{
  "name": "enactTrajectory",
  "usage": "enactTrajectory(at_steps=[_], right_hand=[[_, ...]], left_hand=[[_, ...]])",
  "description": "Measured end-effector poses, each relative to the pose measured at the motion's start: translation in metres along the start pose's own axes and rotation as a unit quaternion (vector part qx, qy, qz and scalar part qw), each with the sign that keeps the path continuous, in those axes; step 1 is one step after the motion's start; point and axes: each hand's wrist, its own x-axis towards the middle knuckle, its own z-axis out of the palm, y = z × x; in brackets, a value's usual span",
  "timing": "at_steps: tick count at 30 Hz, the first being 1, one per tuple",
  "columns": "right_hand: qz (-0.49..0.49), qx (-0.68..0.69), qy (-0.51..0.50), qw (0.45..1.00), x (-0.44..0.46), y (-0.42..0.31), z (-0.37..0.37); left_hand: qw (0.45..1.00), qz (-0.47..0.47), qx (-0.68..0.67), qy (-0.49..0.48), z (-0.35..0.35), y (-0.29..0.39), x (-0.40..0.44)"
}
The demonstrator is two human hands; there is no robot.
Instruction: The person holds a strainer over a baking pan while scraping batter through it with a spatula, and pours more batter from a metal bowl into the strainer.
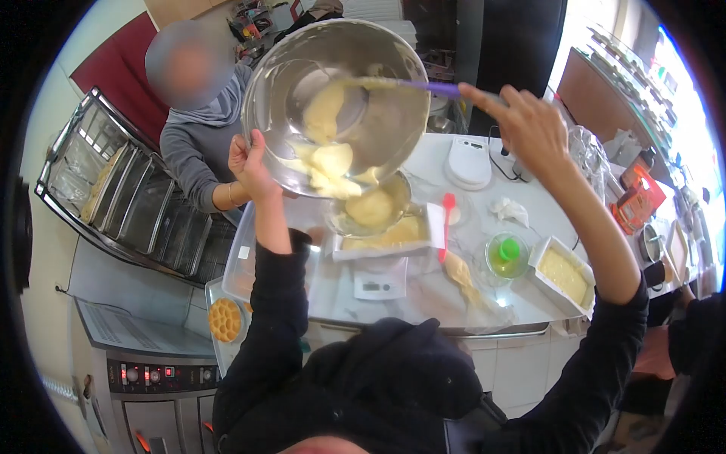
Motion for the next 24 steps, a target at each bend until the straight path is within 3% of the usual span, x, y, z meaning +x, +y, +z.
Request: enactTrajectory(at_steps=[3,9,15,19,24], right_hand=[[0.012,0.155,-0.100,0.983,-0.012,-0.008,-0.004],[0.107,0.163,0.058,0.979,-0.016,-0.009,0.020],[0.097,0.222,0.034,0.969,-0.018,-0.023,0.050],[0.058,0.291,-0.054,0.954,-0.018,-0.038,0.042],[0.081,0.465,-0.201,0.859,-0.033,-0.027,0.058]], left_hand=[[0.999,-0.019,-0.025,0.030,-0.010,-0.015,0.000],[0.998,-0.022,-0.050,0.014,-0.014,-0.017,-0.003],[0.998,-0.012,-0.060,0.026,-0.008,-0.028,-0.002],[0.998,0.015,-0.050,0.026,0.000,-0.026,-0.002],[0.997,0.050,-0.054,0.014,0.005,-0.022,-0.002]])
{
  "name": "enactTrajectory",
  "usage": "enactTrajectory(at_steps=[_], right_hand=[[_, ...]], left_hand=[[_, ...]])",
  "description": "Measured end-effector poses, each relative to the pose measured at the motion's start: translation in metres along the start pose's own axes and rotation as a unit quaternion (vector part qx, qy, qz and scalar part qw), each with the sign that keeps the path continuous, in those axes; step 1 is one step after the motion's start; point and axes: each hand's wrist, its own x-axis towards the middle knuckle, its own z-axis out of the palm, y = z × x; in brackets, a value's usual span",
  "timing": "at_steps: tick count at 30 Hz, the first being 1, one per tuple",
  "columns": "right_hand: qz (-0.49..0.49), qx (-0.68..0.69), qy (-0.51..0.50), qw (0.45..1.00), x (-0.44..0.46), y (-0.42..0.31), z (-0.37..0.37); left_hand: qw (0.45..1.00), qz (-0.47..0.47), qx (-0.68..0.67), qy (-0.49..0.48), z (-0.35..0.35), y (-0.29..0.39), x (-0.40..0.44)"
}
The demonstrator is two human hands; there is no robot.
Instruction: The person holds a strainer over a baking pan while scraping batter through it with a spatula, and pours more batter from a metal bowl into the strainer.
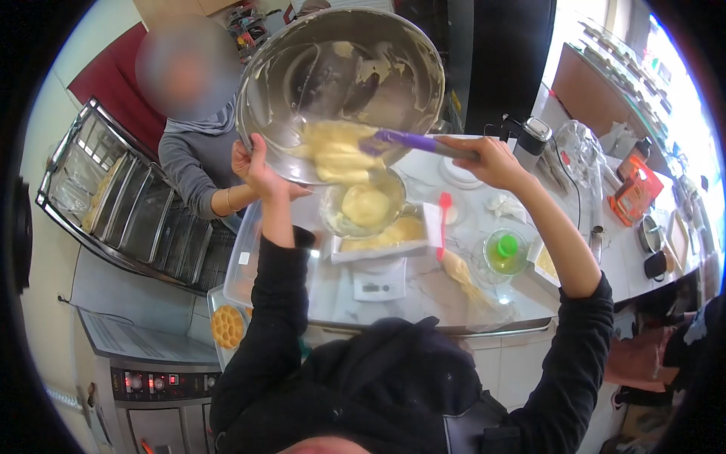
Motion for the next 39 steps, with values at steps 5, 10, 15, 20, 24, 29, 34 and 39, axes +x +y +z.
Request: enactTrajectory(at_steps=[5,10,15,20,24,29,34,39], right_hand=[[-0.064,-0.100,-0.006,0.993,-0.026,-0.016,-0.024],[-0.144,-0.309,0.181,0.923,-0.052,-0.040,-0.048],[-0.121,-0.459,0.288,0.832,-0.052,-0.057,-0.075],[-0.106,-0.514,0.364,0.770,-0.043,-0.052,-0.086],[0.001,-0.439,0.267,0.858,-0.051,-0.044,-0.048],[0.081,-0.215,0.187,0.955,-0.068,-0.057,0.007],[0.139,-0.023,0.095,0.985,-0.079,-0.072,0.034],[0.171,0.107,0.013,0.979,-0.081,-0.095,0.037]], left_hand=[[0.997,0.032,0.071,-0.004,0.000,0.002,-0.003],[0.995,0.041,0.092,0.017,0.009,0.015,-0.002],[0.992,0.072,0.100,-0.023,0.009,0.017,-0.004],[0.993,0.067,0.095,-0.035,0.011,0.024,-0.007],[0.993,0.075,0.088,-0.018,0.008,0.028,-0.008],[0.994,0.076,0.077,0.007,0.002,0.025,-0.013],[0.996,0.037,0.054,0.056,-0.002,0.018,-0.022],[0.996,0.034,0.054,0.060,-0.005,0.011,-0.025]])
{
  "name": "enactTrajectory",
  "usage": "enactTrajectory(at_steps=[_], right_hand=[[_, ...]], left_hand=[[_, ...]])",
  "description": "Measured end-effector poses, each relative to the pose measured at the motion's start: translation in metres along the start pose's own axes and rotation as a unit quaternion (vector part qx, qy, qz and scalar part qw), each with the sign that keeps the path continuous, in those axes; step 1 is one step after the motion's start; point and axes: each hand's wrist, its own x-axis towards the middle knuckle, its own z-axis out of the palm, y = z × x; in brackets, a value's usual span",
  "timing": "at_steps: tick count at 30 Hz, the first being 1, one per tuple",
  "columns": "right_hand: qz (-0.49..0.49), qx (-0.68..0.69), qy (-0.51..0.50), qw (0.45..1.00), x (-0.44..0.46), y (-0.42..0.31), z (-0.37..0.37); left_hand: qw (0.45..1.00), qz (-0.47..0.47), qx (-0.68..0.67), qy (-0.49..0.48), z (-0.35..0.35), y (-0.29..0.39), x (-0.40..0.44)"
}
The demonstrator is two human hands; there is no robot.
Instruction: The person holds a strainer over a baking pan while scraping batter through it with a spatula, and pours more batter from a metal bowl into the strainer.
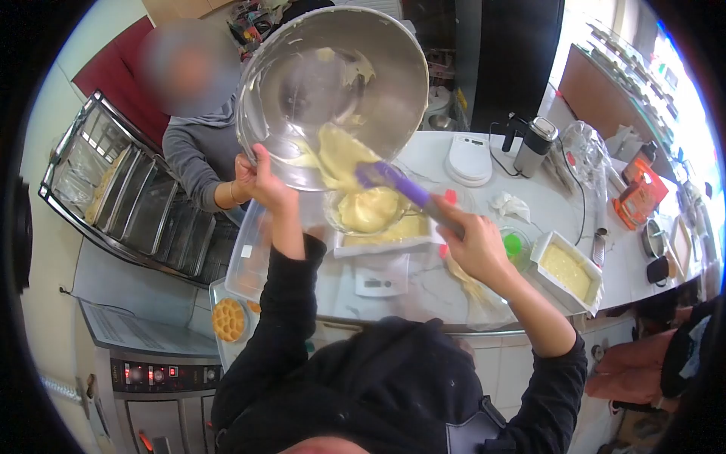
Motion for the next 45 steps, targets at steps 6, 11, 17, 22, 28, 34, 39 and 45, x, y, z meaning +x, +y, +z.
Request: enactTrajectory(at_steps=[6,11,17,22,28,34,39,45], right_hand=[[-0.150,-0.175,0.114,0.966,-0.005,0.006,-0.019],[-0.244,-0.396,0.292,0.836,0.031,0.008,-0.048],[-0.289,-0.471,0.437,0.710,0.080,0.005,-0.079],[-0.245,-0.406,0.354,0.806,0.088,0.020,-0.064],[-0.215,-0.341,0.144,0.904,0.061,0.010,-0.044],[-0.256,-0.433,0.359,0.786,0.063,-0.005,-0.072],[-0.176,-0.427,0.336,0.821,0.066,0.013,-0.050],[-0.092,-0.171,0.095,0.976,0.047,0.009,-0.013]], left_hand=[[0.999,-0.037,-0.002,-0.001,-0.012,-0.013,0.000],[0.998,-0.061,-0.027,-0.003,-0.008,-0.010,-0.003],[0.996,-0.086,-0.034,0.008,-0.007,-0.010,-0.005],[0.988,-0.122,-0.076,0.048,-0.004,0.005,0.004],[0.996,-0.076,-0.040,0.018,-0.015,-0.015,0.011],[0.998,-0.067,-0.017,-0.005,-0.005,-0.006,0.002],[1.000,-0.020,-0.011,0.000,-0.006,-0.008,0.004],[0.999,-0.013,-0.016,-0.040,0.000,-0.005,0.003]])
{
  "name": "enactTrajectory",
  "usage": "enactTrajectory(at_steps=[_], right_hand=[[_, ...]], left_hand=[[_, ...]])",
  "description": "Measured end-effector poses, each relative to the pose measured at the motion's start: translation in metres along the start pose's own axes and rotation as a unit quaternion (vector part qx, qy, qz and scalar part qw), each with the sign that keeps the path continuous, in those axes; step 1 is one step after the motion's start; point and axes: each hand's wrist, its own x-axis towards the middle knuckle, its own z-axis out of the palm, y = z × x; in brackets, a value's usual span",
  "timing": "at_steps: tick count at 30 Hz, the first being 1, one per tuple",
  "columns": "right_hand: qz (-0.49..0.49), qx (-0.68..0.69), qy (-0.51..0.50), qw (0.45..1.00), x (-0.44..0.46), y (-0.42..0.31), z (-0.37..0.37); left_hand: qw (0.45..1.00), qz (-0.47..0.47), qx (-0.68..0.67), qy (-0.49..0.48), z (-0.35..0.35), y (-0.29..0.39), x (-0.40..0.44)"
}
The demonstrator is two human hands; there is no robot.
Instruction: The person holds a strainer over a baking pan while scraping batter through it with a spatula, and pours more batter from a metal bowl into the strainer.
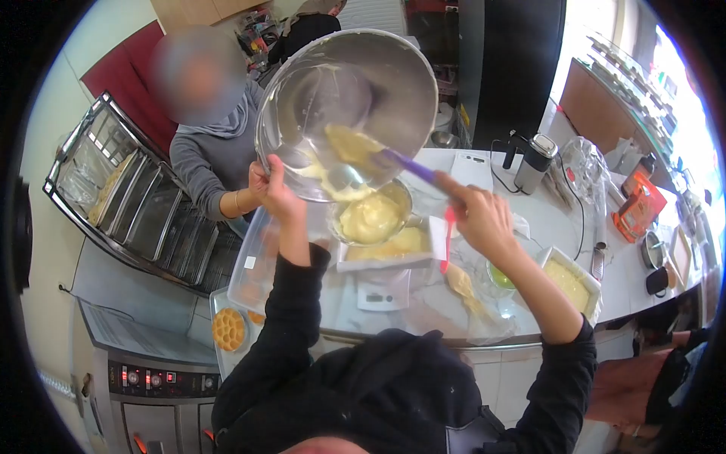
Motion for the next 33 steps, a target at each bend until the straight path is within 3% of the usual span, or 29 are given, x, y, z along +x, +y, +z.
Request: enactTrajectory(at_steps=[3,9,13,16,17,20,26,29,33], right_hand=[[0.013,0.170,-0.044,0.984,0.004,0.005,0.014],[-0.077,0.335,-0.114,0.932,0.031,0.050,0.048],[-0.174,0.323,-0.076,0.927,0.036,0.061,0.030],[-0.081,0.111,-0.160,0.978,0.024,0.047,-0.023],[-0.125,0.092,-0.113,0.981,0.020,0.046,-0.028],[-0.128,0.054,-0.051,0.989,0.010,0.036,-0.040],[-0.040,0.017,0.059,0.997,0.008,0.038,-0.020],[0.019,0.077,0.004,0.997,0.003,0.030,-0.019],[0.012,0.147,-0.076,0.986,-0.005,0.034,-0.008]], left_hand=[[0.994,-0.068,-0.071,0.045,-0.002,-0.007,-0.002],[0.996,-0.046,-0.079,0.023,0.009,0.001,0.008],[0.999,-0.022,-0.027,0.017,0.005,-0.006,0.011],[1.000,-0.016,-0.005,0.002,0.004,-0.006,0.008],[1.000,-0.005,0.015,-0.006,0.004,-0.003,0.007],[0.998,0.017,0.052,-0.009,0.007,-0.001,0.003],[1.000,0.020,0.008,0.010,0.003,-0.006,-0.005],[0.999,0.033,-0.007,0.019,0.005,-0.002,-0.005],[0.998,0.039,-0.001,0.040,0.015,0.009,0.000]])
